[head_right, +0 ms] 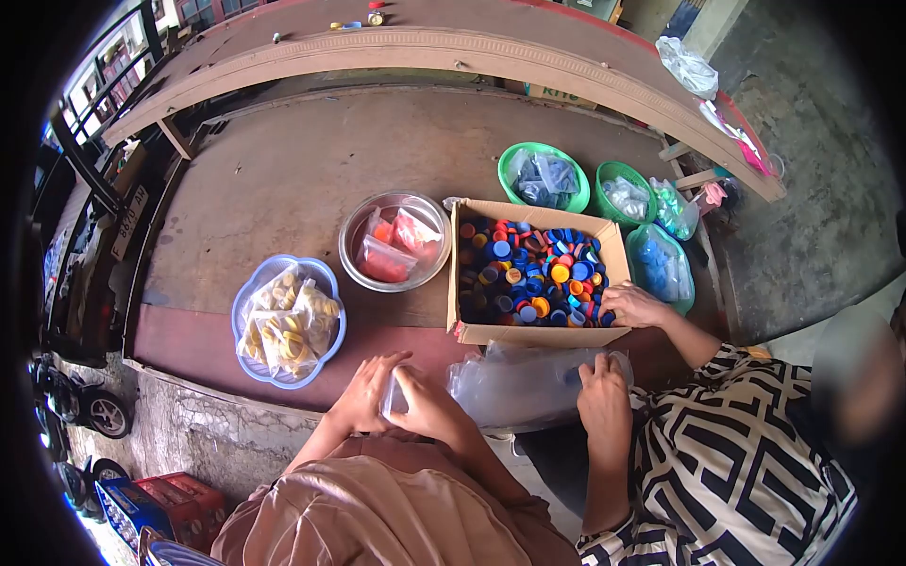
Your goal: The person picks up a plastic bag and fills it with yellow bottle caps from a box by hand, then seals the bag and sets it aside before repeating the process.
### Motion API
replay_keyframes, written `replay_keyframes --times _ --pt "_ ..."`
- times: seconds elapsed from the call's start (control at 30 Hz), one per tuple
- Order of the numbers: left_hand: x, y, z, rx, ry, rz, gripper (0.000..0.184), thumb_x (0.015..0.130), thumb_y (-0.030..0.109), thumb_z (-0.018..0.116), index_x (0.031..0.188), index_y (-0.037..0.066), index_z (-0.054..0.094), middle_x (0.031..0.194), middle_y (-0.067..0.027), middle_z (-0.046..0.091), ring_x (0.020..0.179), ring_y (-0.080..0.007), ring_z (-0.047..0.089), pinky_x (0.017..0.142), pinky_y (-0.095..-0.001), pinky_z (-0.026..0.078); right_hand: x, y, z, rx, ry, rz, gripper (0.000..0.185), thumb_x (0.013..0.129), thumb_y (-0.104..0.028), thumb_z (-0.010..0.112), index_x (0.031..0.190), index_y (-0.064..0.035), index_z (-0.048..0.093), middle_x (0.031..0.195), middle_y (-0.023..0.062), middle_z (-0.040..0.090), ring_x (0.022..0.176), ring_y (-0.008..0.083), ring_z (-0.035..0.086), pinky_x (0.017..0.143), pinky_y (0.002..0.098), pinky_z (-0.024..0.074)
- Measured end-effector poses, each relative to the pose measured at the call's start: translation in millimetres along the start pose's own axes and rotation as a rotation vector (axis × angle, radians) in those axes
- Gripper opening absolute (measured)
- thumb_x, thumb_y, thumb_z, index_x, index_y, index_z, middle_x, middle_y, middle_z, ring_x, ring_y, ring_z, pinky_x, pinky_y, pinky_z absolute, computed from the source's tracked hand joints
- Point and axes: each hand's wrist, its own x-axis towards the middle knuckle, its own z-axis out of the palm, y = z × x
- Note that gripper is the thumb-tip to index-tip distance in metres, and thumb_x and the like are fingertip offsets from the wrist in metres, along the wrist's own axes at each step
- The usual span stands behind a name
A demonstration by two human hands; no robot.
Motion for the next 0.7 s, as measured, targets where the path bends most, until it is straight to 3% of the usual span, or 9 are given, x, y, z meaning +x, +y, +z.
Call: replay_keyframes --times 0.17,0.27,0.37,0.43,0.47,0.53,0.57,0.6,0.7 --pt "1.3 -10.8 0.9 -0.056 -0.032 0.028 0.080 0.049 0.023 0.078 0.117 0.004 0.040 0.114 -0.0132 0.050 0.108 -0.0312 0.048 0.090 -0.0422 0.036 6.8 18.0 0.5 0.032 -0.202 0.024 0.041 0.069 -0.016 0.067 0.101 0.0054 0.050 0.101 0.0237 0.057 0.099 0.0373 0.054 0.086 0.0415 0.0425" --pt "5.4 -18.0 1.6 0.021 0.018 0.046 0.072 0.051 0.022 0.074 0.113 0.002 0.043 0.110 -0.0139 0.051 0.106 -0.0324 0.048 0.091 -0.0451 0.034 16.1 18.3 1.3 0.022 -0.207 0.068 0.032 0.073 -0.012 0.066 0.098 0.0048 0.054 0.095 0.0206 0.060 0.095 0.0351 0.057 0.084 0.0394 0.0443" --pt "6.2 -27.6 4.5 0.069 0.082 0.021 0.071 0.055 0.025 0.074 0.113 0.001 0.043 0.109 -0.0176 0.050 0.102 -0.0347 0.049 0.091 -0.0508 0.033 25.4 6.0 -30.6 0.212 -0.100 -0.072 0.027 0.075 -0.009 0.065 0.097 0.0035 0.057 0.093 0.0163 0.062 0.088 0.0269 0.061 0.080 0.0341 0.0469" --pt "2.7 -32.7 8.8 0.055 0.140 -0.104 0.069 0.057 0.024 0.073 0.113 -0.001 0.042 0.105 -0.0214 0.049 0.098 -0.0379 0.049 0.089 -0.0486 0.036 32.0 23.4 -52.1 0.397 0.129 0.102 0.020 0.074 -0.002 0.066 0.094 -0.0018 0.061 0.090 0.0087 0.063 0.078 0.0110 0.060 0.069 0.0267 0.0494" --pt "6.0 -25.5 1.7 -0.009 0.139 -0.166 0.069 0.058 0.023 0.073 0.114 -0.002 0.041 0.104 -0.0218 0.049 0.098 -0.0383 0.049 0.088 -0.0471 0.037 40.6 38.7 -69.7 0.128 0.304 0.057 0.017 0.073 0.002 0.065 0.089 -0.0033 0.062 0.084 0.0078 0.062 0.070 0.0126 0.060 0.064 0.0274 0.0499" --pt "10.0 -23.2 -3.3 -0.075 0.151 -0.221 0.070 0.058 0.022 0.073 0.114 -0.003 0.040 0.101 -0.0217 0.048 0.096 -0.0381 0.049 0.086 -0.0416 0.040 50.8 99.5 -86.8 -0.163 0.534 0.169 0.019 0.069 0.005 0.064 0.087 -0.0023 0.061 0.080 0.0086 0.059 0.063 0.0183 0.060 0.059 0.0278 0.0490" --pt "11.1 -24.2 -4.3 -0.047 0.146 -0.221 0.071 0.058 0.021 0.074 0.115 -0.002 0.039 0.103 -0.0212 0.048 0.097 -0.0376 0.049 0.085 -0.0415 0.041 51.6 122.0 -94.2 -0.360 0.518 0.276 0.022 0.067 0.004 0.064 0.088 -0.0046 0.062 0.082 0.0103 0.060 0.066 0.0211 0.060 0.061 0.0304 0.0493" --pt "13.0 -24.8 -5.5 -0.018 0.142 -0.220 0.072 0.058 0.019 0.074 0.116 -0.002 0.038 0.104 -0.0208 0.047 0.097 -0.0371 0.049 0.085 -0.0414 0.042 54.4 132.4 -101.3 -0.369 0.427 0.396 0.028 0.064 -0.003 0.066 0.092 -0.0074 0.062 0.086 0.0103 0.059 0.084 0.0292 0.059 0.073 0.0390 0.0477" --pt "16.2 -26.2 -6.6 0.007 0.159 -0.207 0.072 0.058 0.018 0.074 0.117 -0.001 0.038 0.105 -0.0203 0.047 0.097 -0.0366 0.050 0.084 -0.0412 0.042 53.0 158.4 -91.7 -0.560 0.247 0.415 0.034 0.063 -0.009 0.069 0.096 -0.0082 0.062 0.091 0.0103 0.061 0.091 0.0300 0.058 0.077 0.0388 0.0477"
